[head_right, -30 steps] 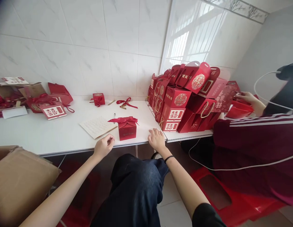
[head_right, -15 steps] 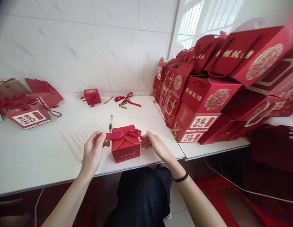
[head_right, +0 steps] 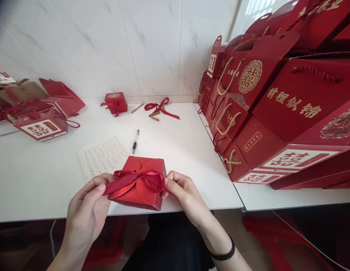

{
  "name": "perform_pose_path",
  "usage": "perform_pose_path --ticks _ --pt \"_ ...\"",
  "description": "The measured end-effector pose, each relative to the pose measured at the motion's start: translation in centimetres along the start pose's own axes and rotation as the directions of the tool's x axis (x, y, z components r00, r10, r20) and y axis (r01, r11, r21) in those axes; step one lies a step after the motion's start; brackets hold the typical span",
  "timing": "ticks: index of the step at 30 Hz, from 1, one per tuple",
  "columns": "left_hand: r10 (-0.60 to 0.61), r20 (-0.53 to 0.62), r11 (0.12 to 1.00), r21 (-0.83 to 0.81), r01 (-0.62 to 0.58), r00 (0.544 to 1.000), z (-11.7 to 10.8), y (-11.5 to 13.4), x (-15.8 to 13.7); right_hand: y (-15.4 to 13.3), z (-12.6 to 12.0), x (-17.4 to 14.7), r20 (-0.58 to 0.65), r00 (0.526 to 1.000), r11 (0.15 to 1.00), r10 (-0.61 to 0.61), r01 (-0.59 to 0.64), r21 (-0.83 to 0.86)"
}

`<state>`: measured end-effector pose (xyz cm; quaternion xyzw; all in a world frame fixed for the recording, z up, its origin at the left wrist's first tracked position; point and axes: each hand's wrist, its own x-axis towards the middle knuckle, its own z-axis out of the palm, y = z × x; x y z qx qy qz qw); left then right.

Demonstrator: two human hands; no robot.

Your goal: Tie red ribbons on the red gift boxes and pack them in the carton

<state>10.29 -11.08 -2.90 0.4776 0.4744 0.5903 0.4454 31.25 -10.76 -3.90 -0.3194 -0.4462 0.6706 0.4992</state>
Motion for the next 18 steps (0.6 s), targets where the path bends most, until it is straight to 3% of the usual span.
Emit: perform_pose_path --ticks 3,10,18 --pt "0.004 0.004 1.000 -0.020 -0.004 1.000 -0.8 0.2 -1.2 -0.5 0.4 -0.8 -0.018 1.000 0.998 0.023 -0.022 0.057" --pt "0.000 0.153 0.997 0.082 -0.013 0.988 -2.6 -0.5 -2.2 -0.8 1.8 -1.7 -0.167 0.986 0.999 -0.004 0.012 0.048" --pt "-0.011 0.170 1.000 -0.006 0.012 0.985 -3.9 -1.7 -2.3 0.5 2.3 -1.5 -0.382 0.924 0.995 -0.004 0.043 0.094"
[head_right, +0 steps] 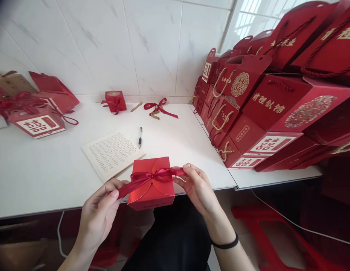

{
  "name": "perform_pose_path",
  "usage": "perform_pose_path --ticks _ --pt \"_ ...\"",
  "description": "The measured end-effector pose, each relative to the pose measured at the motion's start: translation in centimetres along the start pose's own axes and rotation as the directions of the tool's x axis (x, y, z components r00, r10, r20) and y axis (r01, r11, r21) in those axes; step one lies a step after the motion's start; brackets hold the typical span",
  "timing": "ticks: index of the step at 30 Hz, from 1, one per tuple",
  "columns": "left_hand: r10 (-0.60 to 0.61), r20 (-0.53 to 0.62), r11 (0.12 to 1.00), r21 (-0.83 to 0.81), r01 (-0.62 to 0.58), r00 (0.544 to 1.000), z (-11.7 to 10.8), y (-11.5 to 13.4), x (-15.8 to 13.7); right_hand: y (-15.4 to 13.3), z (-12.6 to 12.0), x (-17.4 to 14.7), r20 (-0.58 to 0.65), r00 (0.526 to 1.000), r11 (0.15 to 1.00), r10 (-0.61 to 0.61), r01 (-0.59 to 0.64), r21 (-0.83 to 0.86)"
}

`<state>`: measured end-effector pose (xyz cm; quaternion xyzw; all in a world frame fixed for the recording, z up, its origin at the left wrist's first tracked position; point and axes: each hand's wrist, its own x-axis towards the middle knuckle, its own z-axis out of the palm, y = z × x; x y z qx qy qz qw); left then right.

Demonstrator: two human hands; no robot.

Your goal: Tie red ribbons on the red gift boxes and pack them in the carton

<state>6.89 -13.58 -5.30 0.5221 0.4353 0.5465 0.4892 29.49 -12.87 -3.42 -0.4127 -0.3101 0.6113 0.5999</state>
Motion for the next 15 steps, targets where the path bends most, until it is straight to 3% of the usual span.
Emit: perform_pose_path --ticks 6,9,12,15 --pt "-0.047 0.070 0.999 -0.021 0.048 0.996 -1.6 0.2 0.0 0.7 -0.3 0.2 0.005 1.000 1.000 -0.009 0.009 -0.012" --pt "0.042 0.036 0.999 -0.022 -0.042 0.998 -2.2 1.5 0.9 0.5 -0.7 0.1 -0.035 0.982 0.972 -0.184 0.176 -0.156" --pt "0.126 0.003 0.962 0.245 -0.123 0.992 -2.0 3.6 2.1 -0.3 -0.5 -0.3 0.010 0.916 0.809 -0.402 0.360 -0.465" --pt "0.089 0.130 0.853 0.502 -0.143 0.988 -0.8 5.5 3.0 -1.1 0.4 -0.8 0.165 0.894 0.635 -0.417 0.416 -0.651"
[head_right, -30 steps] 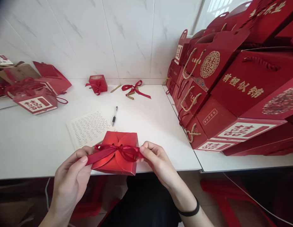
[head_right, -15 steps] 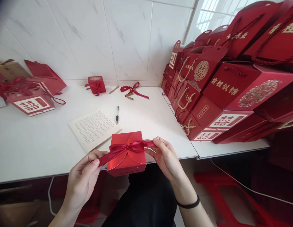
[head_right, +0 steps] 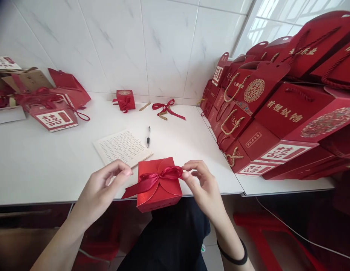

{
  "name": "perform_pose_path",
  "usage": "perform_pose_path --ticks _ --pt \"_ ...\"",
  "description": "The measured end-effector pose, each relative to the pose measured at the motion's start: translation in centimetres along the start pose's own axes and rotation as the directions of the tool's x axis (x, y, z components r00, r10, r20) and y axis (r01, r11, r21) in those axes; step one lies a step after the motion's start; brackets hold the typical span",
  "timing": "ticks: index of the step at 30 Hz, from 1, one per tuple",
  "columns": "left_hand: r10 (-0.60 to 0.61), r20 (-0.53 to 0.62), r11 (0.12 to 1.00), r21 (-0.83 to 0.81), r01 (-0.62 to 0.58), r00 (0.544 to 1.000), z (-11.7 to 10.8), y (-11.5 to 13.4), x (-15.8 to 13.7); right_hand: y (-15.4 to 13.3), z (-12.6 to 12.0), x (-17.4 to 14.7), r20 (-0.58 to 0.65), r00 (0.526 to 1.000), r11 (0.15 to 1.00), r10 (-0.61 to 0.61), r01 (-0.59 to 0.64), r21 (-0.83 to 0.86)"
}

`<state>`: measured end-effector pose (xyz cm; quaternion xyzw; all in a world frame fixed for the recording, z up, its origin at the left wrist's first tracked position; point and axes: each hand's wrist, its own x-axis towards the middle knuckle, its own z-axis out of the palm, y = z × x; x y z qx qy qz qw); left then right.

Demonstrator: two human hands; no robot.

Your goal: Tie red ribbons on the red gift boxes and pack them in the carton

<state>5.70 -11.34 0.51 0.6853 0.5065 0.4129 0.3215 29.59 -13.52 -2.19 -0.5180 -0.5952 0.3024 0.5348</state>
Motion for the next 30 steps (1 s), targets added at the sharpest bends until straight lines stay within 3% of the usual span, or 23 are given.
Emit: perform_pose_path --ticks 5,15,22,30 --pt "0.019 0.094 0.993 0.116 -0.030 0.995 1.0 1.4 0.3 -1.1 0.7 0.1 0.040 0.999 0.997 0.012 -0.008 -0.078" --pt "0.065 0.088 0.997 0.031 -0.068 0.994 1.5 1.9 0.5 -1.0 1.1 -0.6 0.029 0.999 1.000 -0.026 0.026 0.008" --pt "-0.068 0.133 0.972 -0.216 0.096 0.989 1.6 1.9 1.1 -0.5 2.6 -1.9 -0.003 0.999 0.997 -0.035 0.035 0.065" --pt "-0.165 0.240 0.796 -0.540 0.273 0.957 1.7 1.3 1.1 -0.5 2.6 -2.1 -0.075 0.992 0.995 -0.102 0.103 0.010"
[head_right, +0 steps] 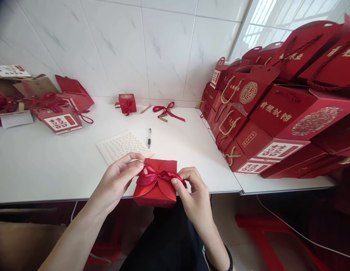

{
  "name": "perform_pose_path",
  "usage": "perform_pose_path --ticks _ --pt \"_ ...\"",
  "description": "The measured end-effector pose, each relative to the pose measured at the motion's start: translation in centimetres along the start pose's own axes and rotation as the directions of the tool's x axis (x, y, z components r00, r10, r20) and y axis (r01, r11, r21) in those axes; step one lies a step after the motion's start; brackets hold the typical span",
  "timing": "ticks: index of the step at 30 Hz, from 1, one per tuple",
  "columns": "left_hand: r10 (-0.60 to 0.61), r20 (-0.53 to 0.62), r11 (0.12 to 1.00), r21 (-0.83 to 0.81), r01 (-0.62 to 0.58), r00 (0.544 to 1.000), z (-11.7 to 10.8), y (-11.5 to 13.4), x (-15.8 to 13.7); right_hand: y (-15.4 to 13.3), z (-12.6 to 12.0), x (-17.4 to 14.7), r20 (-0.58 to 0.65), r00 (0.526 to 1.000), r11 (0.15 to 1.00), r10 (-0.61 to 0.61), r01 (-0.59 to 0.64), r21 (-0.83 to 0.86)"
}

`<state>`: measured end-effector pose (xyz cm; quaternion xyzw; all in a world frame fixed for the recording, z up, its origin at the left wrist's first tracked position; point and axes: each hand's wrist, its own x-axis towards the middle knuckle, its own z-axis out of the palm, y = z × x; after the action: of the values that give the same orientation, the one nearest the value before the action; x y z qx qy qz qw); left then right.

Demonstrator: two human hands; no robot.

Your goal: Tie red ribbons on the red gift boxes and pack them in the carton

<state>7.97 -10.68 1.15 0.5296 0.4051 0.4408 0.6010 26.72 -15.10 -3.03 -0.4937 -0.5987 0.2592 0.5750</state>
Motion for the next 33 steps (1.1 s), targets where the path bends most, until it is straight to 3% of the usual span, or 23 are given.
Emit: perform_pose_path --ticks 4,11,14,19,27,33 --pt "0.025 0.030 0.999 0.022 -0.026 0.999 0.0 -0.2 -0.3 0.0 0.0 0.0 -0.020 1.000 1.000 -0.013 0.013 -0.007" --pt "0.071 -0.033 0.933 0.356 -0.054 0.997 0.2 0.3 -1.0 -0.1 -0.1 -0.1 0.003 0.999 0.999 -0.035 0.035 -0.017" --pt "0.082 -0.059 0.906 0.421 -0.050 0.995 0.3 0.4 -1.1 -0.1 -0.2 -0.3 0.033 0.999 0.999 -0.034 0.034 -0.002" --pt "0.050 -0.048 0.940 0.340 -0.031 0.998 0.3 0.5 -1.0 -0.1 -0.5 -0.6 0.094 0.996 1.000 0.002 -0.005 0.024" --pt "-0.020 -0.017 0.998 0.059 0.021 1.000 0.2 0.2 -0.6 -0.3 -0.1 -0.5 0.007 1.000 0.999 -0.024 0.024 -0.040" --pt "0.035 -0.078 0.984 0.177 -0.021 0.996 -0.3 -0.2 -0.9 -0.4 0.2 -0.5 -0.029 0.999 0.997 -0.014 0.012 -0.075"
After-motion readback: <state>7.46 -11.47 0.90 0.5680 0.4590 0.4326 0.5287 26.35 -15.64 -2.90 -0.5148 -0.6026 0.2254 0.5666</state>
